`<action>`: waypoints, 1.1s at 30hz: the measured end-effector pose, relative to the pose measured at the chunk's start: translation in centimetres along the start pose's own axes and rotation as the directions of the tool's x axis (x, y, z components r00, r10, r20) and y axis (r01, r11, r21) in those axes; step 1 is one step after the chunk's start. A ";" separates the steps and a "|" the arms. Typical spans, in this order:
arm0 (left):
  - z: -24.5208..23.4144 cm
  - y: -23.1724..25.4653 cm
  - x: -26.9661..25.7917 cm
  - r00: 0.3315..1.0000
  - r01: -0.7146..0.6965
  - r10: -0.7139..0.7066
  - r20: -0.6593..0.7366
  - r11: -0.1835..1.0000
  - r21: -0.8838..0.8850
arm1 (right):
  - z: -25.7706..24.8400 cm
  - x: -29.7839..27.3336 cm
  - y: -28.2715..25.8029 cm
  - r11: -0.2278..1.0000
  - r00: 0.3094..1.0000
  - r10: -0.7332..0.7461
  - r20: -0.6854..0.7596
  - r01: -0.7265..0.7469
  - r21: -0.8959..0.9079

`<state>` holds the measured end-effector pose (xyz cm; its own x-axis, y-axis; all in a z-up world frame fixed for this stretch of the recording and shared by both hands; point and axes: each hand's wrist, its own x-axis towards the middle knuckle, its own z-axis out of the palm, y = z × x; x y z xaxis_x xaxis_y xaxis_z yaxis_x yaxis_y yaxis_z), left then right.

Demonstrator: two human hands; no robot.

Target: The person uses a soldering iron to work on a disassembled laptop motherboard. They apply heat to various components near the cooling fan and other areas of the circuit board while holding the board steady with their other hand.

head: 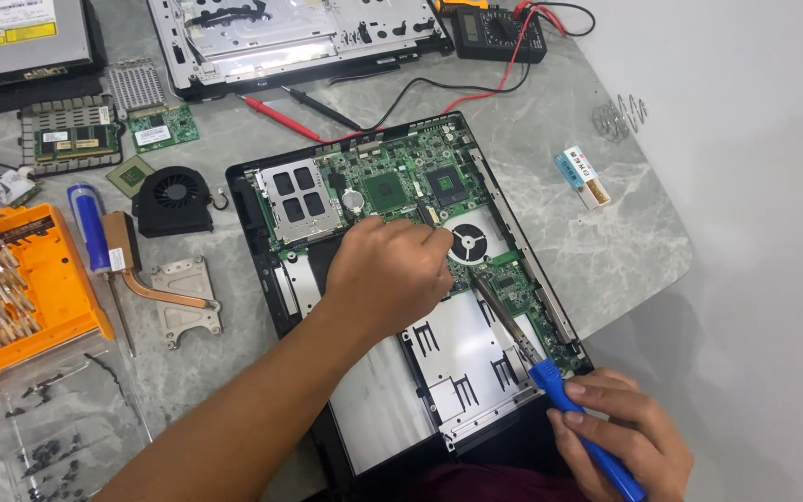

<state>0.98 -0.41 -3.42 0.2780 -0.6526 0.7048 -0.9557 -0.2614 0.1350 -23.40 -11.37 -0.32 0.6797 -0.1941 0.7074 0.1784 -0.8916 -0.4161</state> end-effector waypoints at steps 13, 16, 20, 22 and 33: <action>-0.2 0.1 0.1 0.999 -0.007 0.006 -0.036 0.999 -0.036 | -0.6 -0.8 1.0 0.993 0.972 0.107 -0.210 -0.092 0.079; -0.3 0.2 0.2 1.000 -0.018 0.017 -0.022 0.999 -0.039 | -0.8 0.1 0.4 0.986 0.968 0.145 -0.205 -0.123 0.115; -0.2 0.1 0.1 1.000 -0.013 0.012 -0.012 0.999 -0.042 | -1.2 -0.3 0.6 0.988 0.992 0.106 -0.064 -0.098 0.117; -0.3 0.1 0.1 1.000 -0.012 0.011 -0.011 0.999 -0.040 | -1.1 -0.2 0.4 0.990 0.995 0.093 -0.041 -0.088 0.114; -0.3 0.0 0.1 1.000 -0.019 0.019 0.006 0.998 -0.052 | -0.7 1.2 -0.8 0.985 0.985 0.156 -0.075 -0.150 0.083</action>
<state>0.94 -0.31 -3.14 0.2602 -0.6621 0.7028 -0.9645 -0.2115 0.1579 -23.23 -11.15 1.21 0.6436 -0.3616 0.6746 0.1329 -0.8152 -0.5638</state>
